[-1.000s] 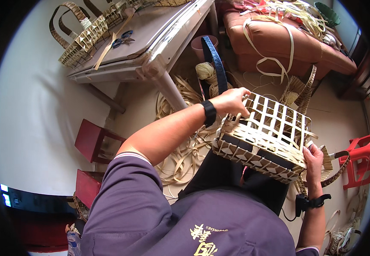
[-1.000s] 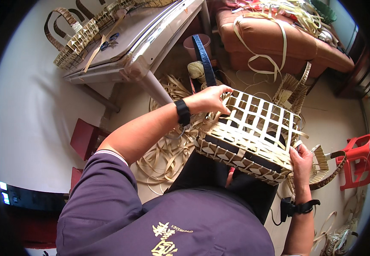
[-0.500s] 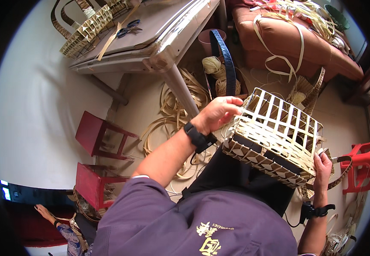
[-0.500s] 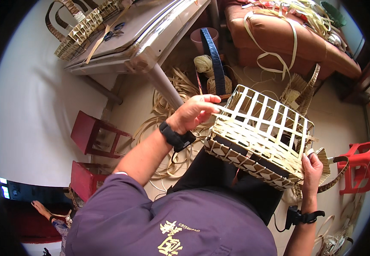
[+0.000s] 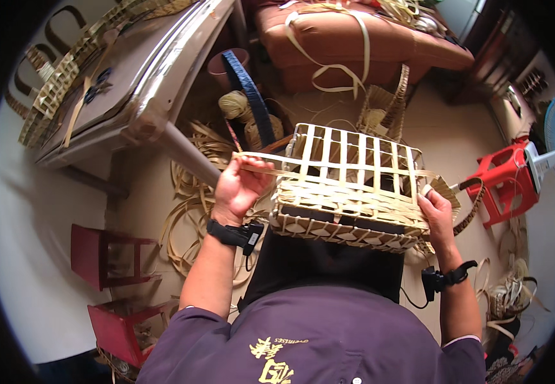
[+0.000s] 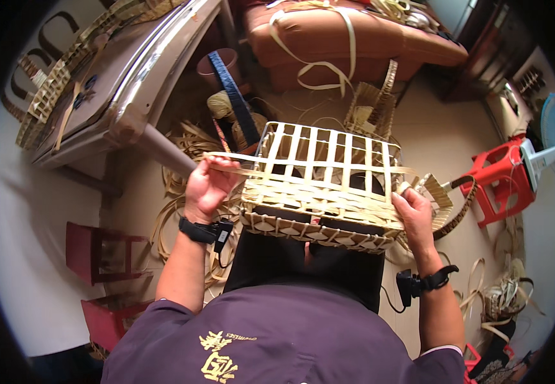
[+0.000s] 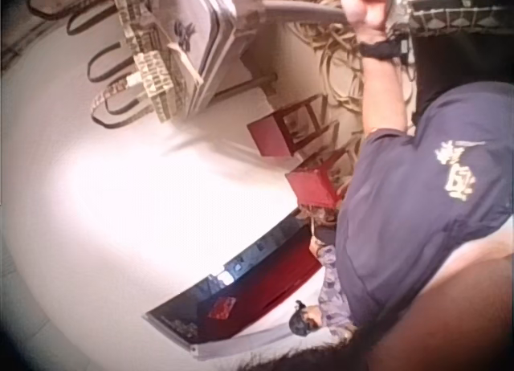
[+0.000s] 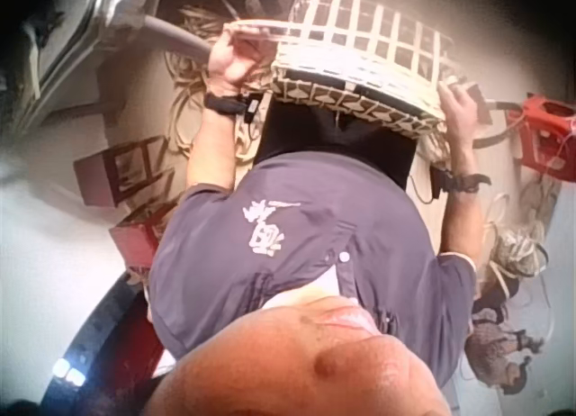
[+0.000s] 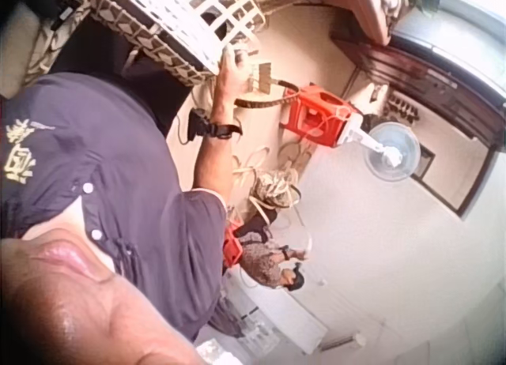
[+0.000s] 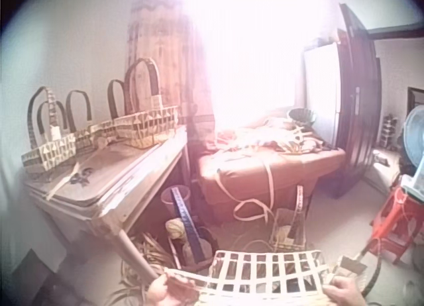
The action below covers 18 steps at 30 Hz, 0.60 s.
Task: The person weaves a basket by hand, threading flexible strips through a base frame, pulling them tight, and tucking the ends into the structure.
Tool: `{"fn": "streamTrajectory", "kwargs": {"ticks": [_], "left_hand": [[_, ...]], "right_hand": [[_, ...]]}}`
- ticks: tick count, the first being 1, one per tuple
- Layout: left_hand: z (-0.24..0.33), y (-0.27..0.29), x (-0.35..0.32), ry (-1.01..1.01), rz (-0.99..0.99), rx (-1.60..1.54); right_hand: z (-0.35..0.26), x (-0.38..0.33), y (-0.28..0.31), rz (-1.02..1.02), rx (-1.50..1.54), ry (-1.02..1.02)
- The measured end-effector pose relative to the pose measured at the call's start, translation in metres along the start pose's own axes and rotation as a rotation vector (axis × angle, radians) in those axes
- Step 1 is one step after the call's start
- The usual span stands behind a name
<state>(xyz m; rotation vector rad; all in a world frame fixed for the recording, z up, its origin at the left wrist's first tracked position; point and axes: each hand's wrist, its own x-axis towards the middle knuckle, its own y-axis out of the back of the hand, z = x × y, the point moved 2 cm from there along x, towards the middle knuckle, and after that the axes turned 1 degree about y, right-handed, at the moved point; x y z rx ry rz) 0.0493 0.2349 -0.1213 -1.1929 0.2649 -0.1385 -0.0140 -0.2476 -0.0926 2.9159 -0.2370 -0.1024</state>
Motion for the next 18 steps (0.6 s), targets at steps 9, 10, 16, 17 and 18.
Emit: {"fn": "streamTrajectory", "kwargs": {"ticks": [9,10,16,17,18], "left_hand": [[0.036,0.011,-0.012,-0.349,0.107,0.651],[0.036,0.016,-0.019,-0.363,0.105,0.572],[0.064,0.100,-0.026,-0.218,0.380,-0.310],[0.060,0.105,-0.026,-0.245,0.391,-0.217],[0.061,0.104,-0.030,-0.193,0.279,-0.079]], "right_hand": [[-0.031,-0.023,-0.008,-0.029,-0.033,0.088],[-0.035,-0.025,-0.012,-0.028,-0.032,0.083],[-0.048,-0.019,-0.023,0.014,-0.181,0.106],[-0.051,-0.021,-0.024,0.045,-0.181,0.067],[-0.056,-0.021,-0.026,0.042,-0.264,0.130]]}}
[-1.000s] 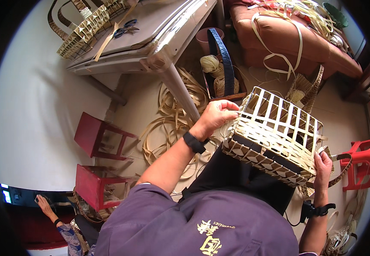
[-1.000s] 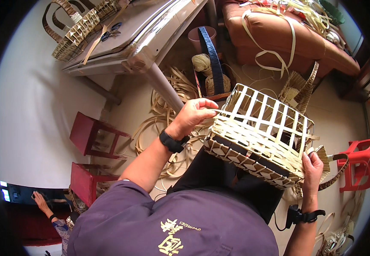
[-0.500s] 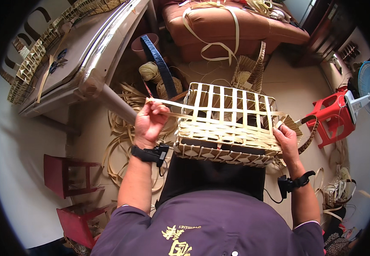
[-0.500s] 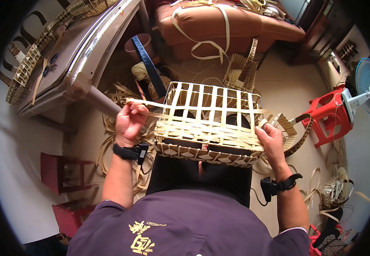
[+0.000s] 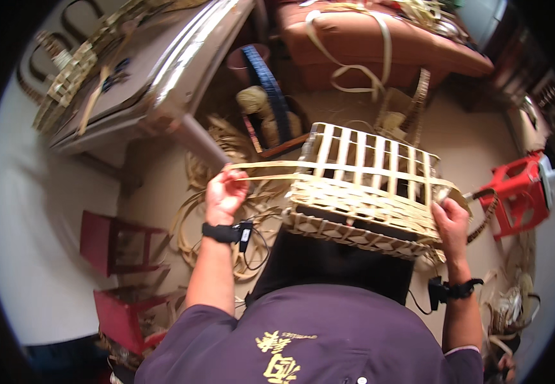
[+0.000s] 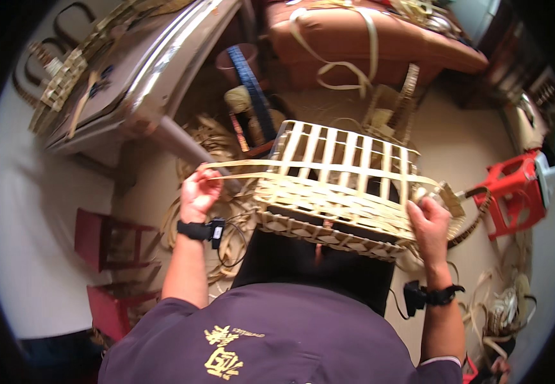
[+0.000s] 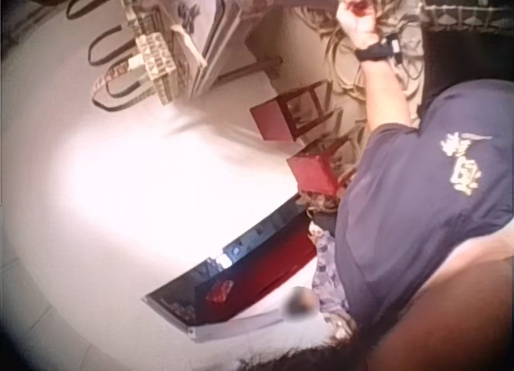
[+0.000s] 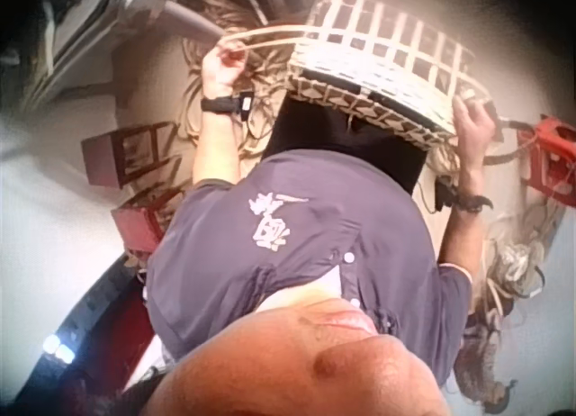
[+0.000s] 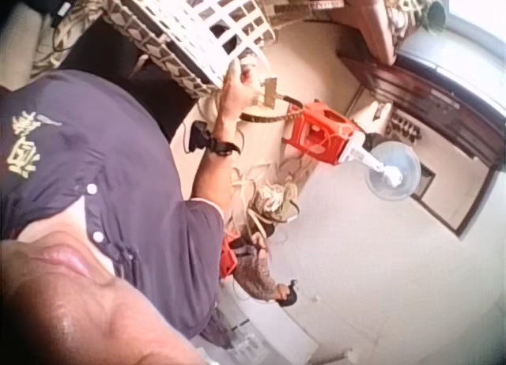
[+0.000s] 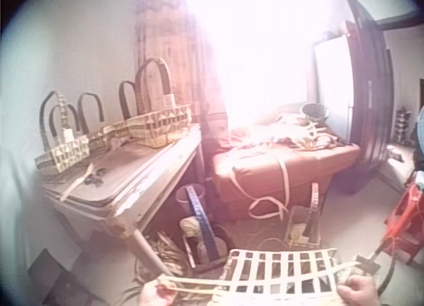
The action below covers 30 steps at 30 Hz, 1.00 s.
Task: The person weaves a basket by hand, threading flexible strips through a base frame, pulling them tight, and tucking the ends into the structure.
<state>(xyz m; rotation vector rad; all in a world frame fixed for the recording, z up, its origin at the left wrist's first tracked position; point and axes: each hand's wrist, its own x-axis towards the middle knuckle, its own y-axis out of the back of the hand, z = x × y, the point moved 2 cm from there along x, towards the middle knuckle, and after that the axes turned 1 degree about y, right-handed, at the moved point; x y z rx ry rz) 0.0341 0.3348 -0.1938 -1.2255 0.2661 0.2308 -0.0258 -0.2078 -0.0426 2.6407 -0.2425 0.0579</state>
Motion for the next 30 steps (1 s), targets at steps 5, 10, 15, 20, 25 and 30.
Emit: {"fn": "streamTrajectory", "kwargs": {"ticks": [5,10,15,20,25,30], "left_hand": [[0.016,-0.024,-0.022,-0.301,0.087,1.789],[0.008,-0.147,-0.059,-0.831,-0.159,1.822],[-0.077,-0.193,-0.049,-0.748,-0.415,1.981],[-0.046,-0.165,-0.032,-0.503,-0.318,1.639],[0.097,0.027,0.004,-0.196,0.075,0.422],[0.119,0.113,-0.023,-0.257,0.524,0.798]], "right_hand": [[0.033,0.007,0.012,-0.035,0.039,0.049],[0.056,0.010,0.016,-0.065,0.159,0.004],[0.048,0.010,0.018,-0.067,0.172,0.001],[0.066,0.005,0.027,0.057,-0.163,0.074],[0.069,0.000,0.019,0.105,0.025,-0.044],[0.000,-0.006,0.009,0.059,-0.246,0.048]]}}
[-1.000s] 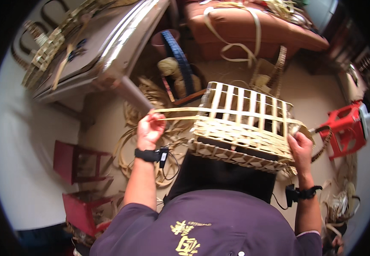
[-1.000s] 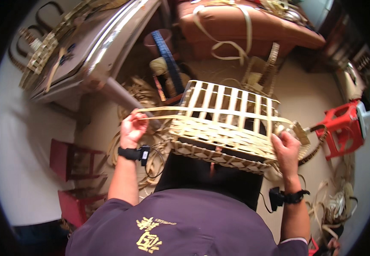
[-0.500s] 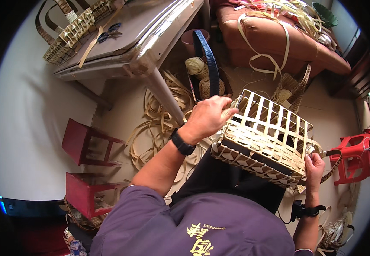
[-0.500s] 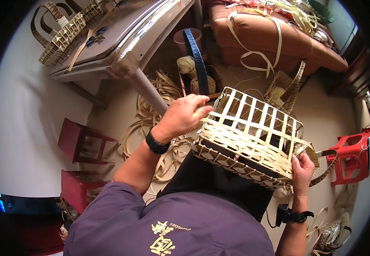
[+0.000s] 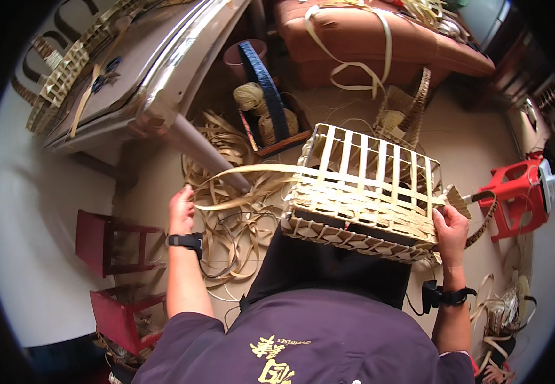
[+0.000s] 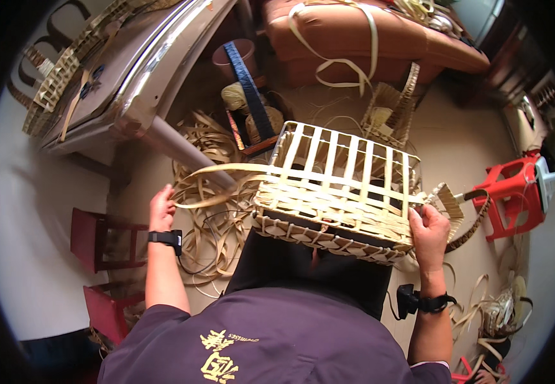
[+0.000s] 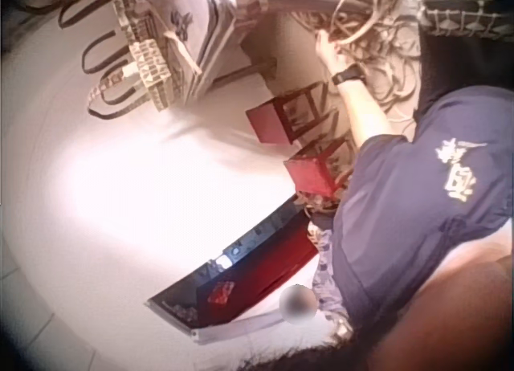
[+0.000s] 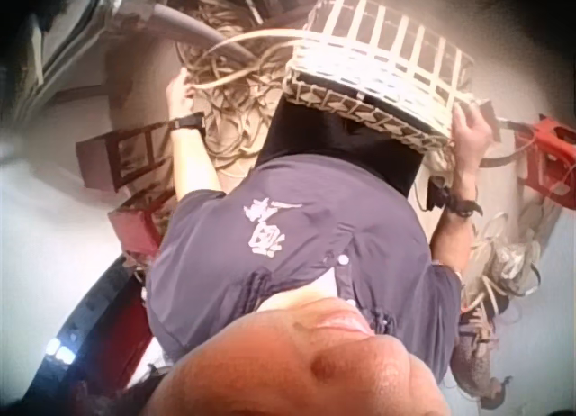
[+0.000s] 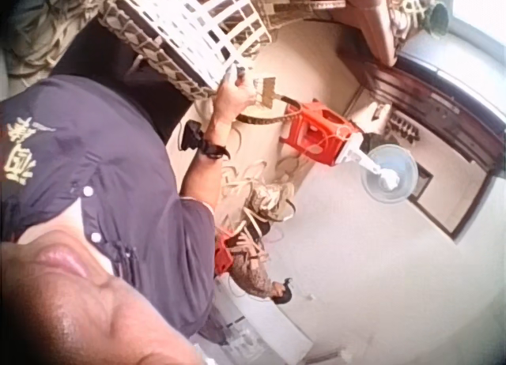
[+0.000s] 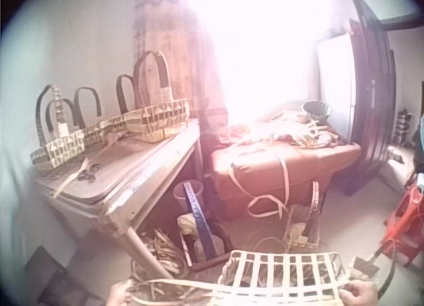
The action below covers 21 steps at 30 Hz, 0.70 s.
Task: The person weaves a basket by hand, threading flexible strips through a base frame, pulling them tight, and tucking the ends into the structure.
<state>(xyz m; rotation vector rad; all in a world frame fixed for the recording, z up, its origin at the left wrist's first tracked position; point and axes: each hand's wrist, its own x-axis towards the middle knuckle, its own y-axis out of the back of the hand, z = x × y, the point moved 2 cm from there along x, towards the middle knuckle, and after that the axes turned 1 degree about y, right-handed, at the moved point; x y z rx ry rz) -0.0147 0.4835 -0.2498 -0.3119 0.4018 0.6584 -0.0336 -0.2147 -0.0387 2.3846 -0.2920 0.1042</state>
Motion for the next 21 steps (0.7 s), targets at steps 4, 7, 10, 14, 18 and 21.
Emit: {"fn": "streamTrajectory", "kwargs": {"ticks": [4,7,10,14,18,21], "left_hand": [[0.034,-0.120,-0.071,-0.627,-0.121,0.467],[0.090,-0.219,-0.161,-0.909,-0.393,0.523],[0.105,-0.272,-0.209,-0.994,-0.549,0.776],[0.098,-0.296,-0.206,-0.949,-0.656,1.129],[0.103,-0.280,-0.199,-0.975,-0.653,0.906],[0.109,-0.263,-0.200,-1.011,-0.547,0.934]], "right_hand": [[0.038,0.002,0.002,-0.010,-0.036,-0.003],[0.054,0.008,0.000,-0.053,0.083,0.003],[0.060,0.003,0.005,-0.080,0.055,-0.060],[0.045,-0.002,0.007,-0.049,0.036,-0.043],[0.006,-0.005,0.003,0.004,-0.196,0.027],[-0.024,-0.008,0.002,0.007,-0.349,-0.063]]}}
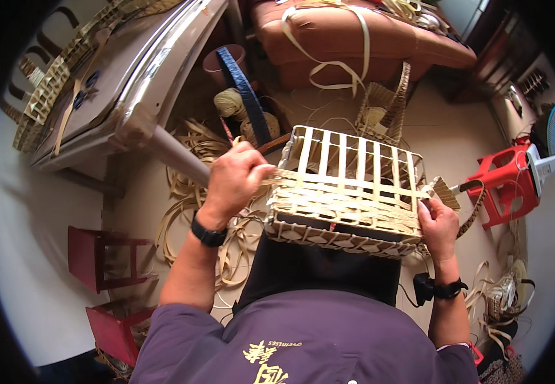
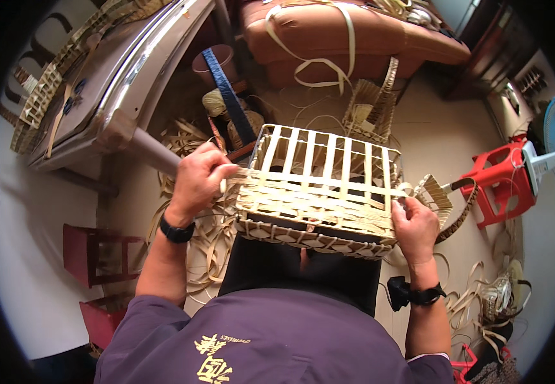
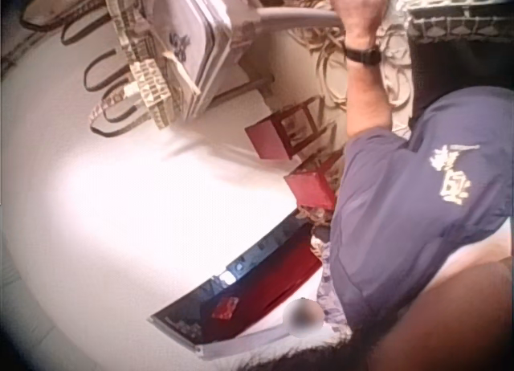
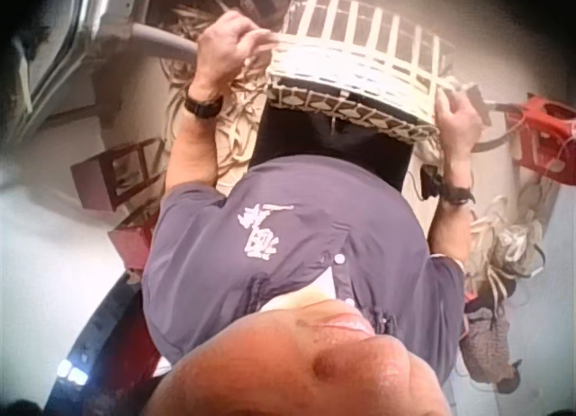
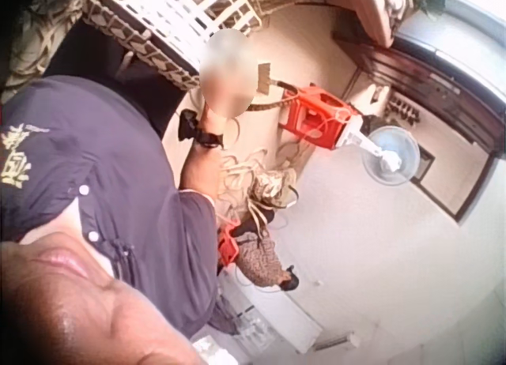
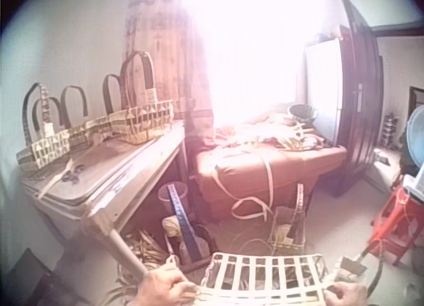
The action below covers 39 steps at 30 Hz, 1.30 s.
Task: The person weaves a basket by hand, threading flexible strips through a base frame, pulling them tight, and tucking the ends into the structure.
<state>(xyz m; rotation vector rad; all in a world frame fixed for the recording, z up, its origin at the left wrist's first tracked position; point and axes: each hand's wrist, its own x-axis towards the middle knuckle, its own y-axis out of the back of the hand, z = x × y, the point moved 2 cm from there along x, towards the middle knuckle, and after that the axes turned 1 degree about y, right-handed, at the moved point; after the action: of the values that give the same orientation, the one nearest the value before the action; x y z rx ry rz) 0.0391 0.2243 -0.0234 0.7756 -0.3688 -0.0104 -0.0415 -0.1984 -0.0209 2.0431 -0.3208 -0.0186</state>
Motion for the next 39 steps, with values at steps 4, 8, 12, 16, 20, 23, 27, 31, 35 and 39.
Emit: {"fn": "streamTrajectory", "kwargs": {"ticks": [4,8,12,16,20,23,27,31,35,39], "left_hand": [[-0.017,0.008,-0.009,0.009,0.111,0.104],[-0.024,0.006,-0.020,0.032,0.224,0.083],[-0.035,0.001,-0.025,0.057,0.005,-0.082],[-0.034,-0.010,-0.027,0.026,0.009,-0.086],[-0.019,-0.008,-0.024,0.082,0.000,-0.092],[-0.004,-0.008,-0.023,0.108,-0.047,-0.104],[-0.001,-0.010,-0.018,0.054,-0.040,-0.095],[-0.009,-0.021,-0.016,0.028,-0.046,-0.101],[-0.009,-0.030,-0.019,0.073,-0.046,-0.241],[-0.008,-0.029,-0.020,0.156,-0.085,-0.204]], "right_hand": [[-0.001,-0.004,0.000,0.122,-0.193,0.156],[-0.001,-0.005,-0.003,0.096,-0.279,0.158],[0.000,-0.007,-0.004,0.130,-0.286,0.153],[0.008,-0.014,-0.001,0.103,-0.227,0.093],[0.037,-0.020,0.015,0.017,-0.195,0.002],[0.063,-0.030,0.012,0.128,-0.322,0.091],[0.084,-0.057,-0.002,0.102,-0.591,0.269],[0.098,-0.062,-0.009,-0.205,-0.796,0.350],[0.068,-0.003,0.042,0.015,-0.336,0.233],[0.034,0.015,0.028,-0.278,0.960,-0.361]]}}
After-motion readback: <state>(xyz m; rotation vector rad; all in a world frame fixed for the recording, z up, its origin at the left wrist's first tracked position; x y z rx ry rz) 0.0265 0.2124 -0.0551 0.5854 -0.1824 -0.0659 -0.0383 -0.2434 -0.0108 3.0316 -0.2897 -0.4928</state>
